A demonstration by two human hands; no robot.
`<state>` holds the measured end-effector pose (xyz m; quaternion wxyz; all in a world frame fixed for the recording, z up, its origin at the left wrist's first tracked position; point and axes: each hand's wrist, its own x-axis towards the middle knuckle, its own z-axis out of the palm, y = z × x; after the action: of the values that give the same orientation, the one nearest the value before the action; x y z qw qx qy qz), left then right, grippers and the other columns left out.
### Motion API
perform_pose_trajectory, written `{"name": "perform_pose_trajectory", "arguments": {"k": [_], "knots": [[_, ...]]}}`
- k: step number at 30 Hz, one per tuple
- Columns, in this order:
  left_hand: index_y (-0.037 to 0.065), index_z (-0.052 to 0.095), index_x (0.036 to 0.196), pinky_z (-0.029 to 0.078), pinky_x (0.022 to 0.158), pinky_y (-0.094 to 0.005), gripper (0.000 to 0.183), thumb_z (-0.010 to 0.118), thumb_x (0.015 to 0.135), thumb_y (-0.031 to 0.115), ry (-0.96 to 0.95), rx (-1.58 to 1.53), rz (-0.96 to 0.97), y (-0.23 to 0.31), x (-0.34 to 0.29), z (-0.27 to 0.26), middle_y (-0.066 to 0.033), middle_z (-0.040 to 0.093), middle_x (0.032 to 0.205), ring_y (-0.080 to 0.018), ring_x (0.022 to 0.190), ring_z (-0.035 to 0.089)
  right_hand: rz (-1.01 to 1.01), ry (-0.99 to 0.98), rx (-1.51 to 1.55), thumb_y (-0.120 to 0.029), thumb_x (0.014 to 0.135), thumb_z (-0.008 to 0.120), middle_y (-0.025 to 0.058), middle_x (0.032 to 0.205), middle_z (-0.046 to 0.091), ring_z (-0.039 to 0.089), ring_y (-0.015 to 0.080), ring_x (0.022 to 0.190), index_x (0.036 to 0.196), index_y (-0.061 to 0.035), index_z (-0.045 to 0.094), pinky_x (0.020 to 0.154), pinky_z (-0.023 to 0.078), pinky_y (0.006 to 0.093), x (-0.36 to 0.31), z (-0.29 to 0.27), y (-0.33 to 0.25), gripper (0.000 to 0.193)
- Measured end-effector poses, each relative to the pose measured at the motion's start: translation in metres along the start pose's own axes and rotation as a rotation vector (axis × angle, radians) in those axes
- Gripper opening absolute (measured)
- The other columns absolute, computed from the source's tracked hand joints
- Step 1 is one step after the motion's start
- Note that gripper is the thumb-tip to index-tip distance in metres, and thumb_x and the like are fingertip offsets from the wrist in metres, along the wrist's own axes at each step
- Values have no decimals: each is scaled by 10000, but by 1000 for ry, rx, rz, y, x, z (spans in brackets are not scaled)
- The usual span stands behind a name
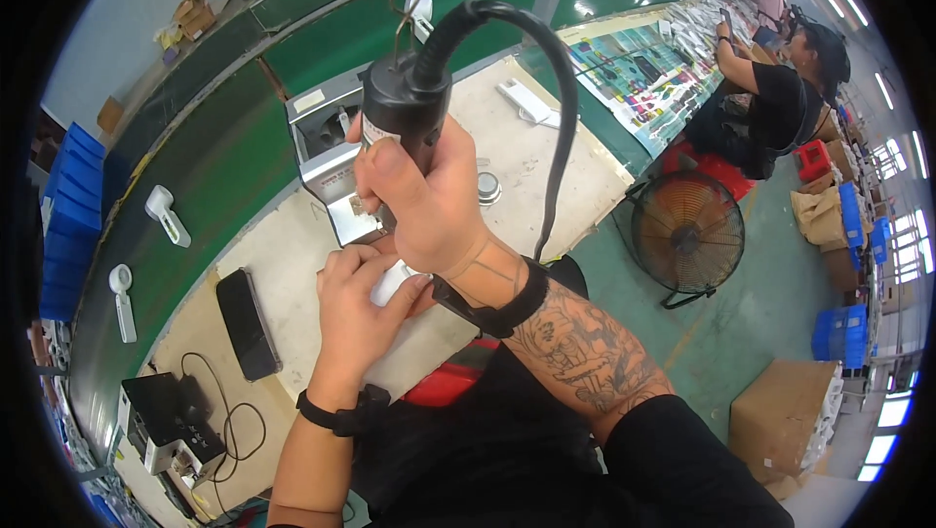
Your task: Assembling small handheld fans using an electric screwdriver at a factory assembly line.
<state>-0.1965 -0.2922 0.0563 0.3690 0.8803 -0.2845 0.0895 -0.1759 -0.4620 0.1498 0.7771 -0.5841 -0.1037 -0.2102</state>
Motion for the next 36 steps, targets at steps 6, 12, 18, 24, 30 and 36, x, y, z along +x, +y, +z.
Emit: {"name": "perform_pose_trajectory", "arguments": {"k": [6, 12, 18, 24, 30, 36], "knots": [[125, 855, 1080, 424, 924, -420, 351, 916, 855, 389, 3, -10, 2, 0, 0, 3, -9, 651, 1027, -244, 1036, 609, 7, -5, 98, -724, 976, 708, 54, 802, 631, 603, 123, 712, 1251, 38, 598, 664, 505, 285, -13, -11, 2, 818], [115, 854, 1071, 423, 919, -415, 363, 918, 854, 398, 3, 0, 5, 0, -1, 2, -15, 643, 1023, -243, 1031, 606, 39, -14, -18, -881, 933, 635, 73, 810, 642, 635, 151, 710, 1241, 27, 580, 660, 531, 304, -19, -10, -7, 960], [111, 853, 1068, 423, 917, -415, 374, 921, 846, 404, 2, 8, 2, 2, 1, 3, -16, 641, 1021, -244, 1028, 606, 47, -4, 94, -734, 954, 734, 42, 818, 639, 609, 111, 725, 1235, 26, 608, 661, 499, 270, -20, -13, -2, 820], [78, 833, 1121, 432, 985, -435, 362, 922, 835, 280, -47, -23, -37, 5, 1, -1, -23, 682, 1080, -282, 1090, 623, 52, 5, -20, -862, 924, 673, 70, 823, 656, 642, 136, 719, 1235, 25, 598, 654, 535, 293, -20, -12, -1, 943], [105, 849, 1067, 426, 915, -417, 382, 926, 838, 401, 25, 1, 25, -2, 1, 4, -17, 643, 1011, -251, 1025, 606, 54, 4, -13, -865, 915, 684, 70, 814, 655, 638, 130, 705, 1229, 27, 602, 642, 531, 283, -20, -10, 3, 949], [110, 849, 1069, 428, 920, -418, 372, 923, 839, 393, 19, 7, 32, -2, 2, 6, -15, 634, 1010, -250, 1027, 606, 55, -10, -38, -882, 885, 703, 60, 788, 633, 609, 106, 673, 1189, 11, 586, 615, 509, 257, -24, -10, 11, 951]]}}
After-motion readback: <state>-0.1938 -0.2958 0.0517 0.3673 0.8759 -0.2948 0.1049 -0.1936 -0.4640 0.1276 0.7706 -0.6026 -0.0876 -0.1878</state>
